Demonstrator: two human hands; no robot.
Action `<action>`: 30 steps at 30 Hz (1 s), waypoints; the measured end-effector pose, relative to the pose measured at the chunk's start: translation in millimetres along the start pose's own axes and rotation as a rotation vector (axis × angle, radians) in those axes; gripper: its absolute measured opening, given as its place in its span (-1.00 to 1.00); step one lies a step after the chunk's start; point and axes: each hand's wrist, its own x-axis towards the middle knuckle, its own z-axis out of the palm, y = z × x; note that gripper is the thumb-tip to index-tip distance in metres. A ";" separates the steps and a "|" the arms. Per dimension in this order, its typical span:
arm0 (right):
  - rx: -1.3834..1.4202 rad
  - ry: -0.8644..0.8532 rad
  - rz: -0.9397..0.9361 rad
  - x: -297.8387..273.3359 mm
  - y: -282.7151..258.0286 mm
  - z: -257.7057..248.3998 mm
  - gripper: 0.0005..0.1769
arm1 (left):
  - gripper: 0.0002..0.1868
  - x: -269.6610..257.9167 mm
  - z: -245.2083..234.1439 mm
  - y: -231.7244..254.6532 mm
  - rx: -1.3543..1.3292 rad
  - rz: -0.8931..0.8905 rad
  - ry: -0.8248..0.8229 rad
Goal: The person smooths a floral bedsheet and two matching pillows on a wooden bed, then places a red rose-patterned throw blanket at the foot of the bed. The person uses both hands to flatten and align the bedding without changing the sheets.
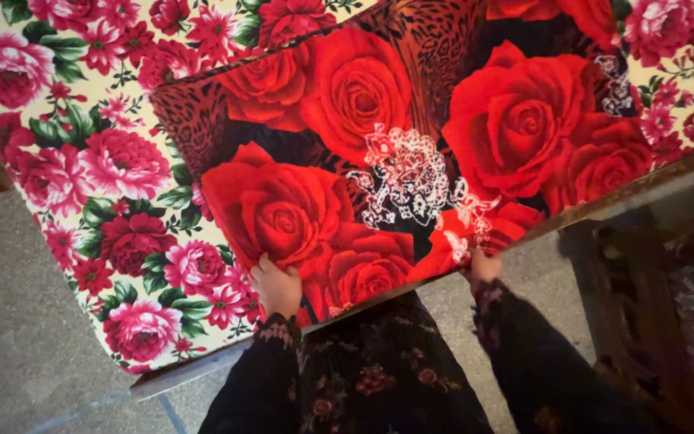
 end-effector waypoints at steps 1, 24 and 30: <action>-0.049 -0.007 0.034 -0.9 -6.8 3.8 -0.53 | -0.24 -1.8 -6.1 4.2 -0.010 -0.021 -0.029; -1.311 0.100 -1.306 -88.5 -88.4 65.1 -0.24 | 0.05 13.4 -62.9 76.8 0.247 0.280 -0.390; -1.236 0.135 -1.058 -98.0 -112.4 90.0 -0.37 | -0.14 29.8 -60.4 64.2 0.111 0.314 -0.375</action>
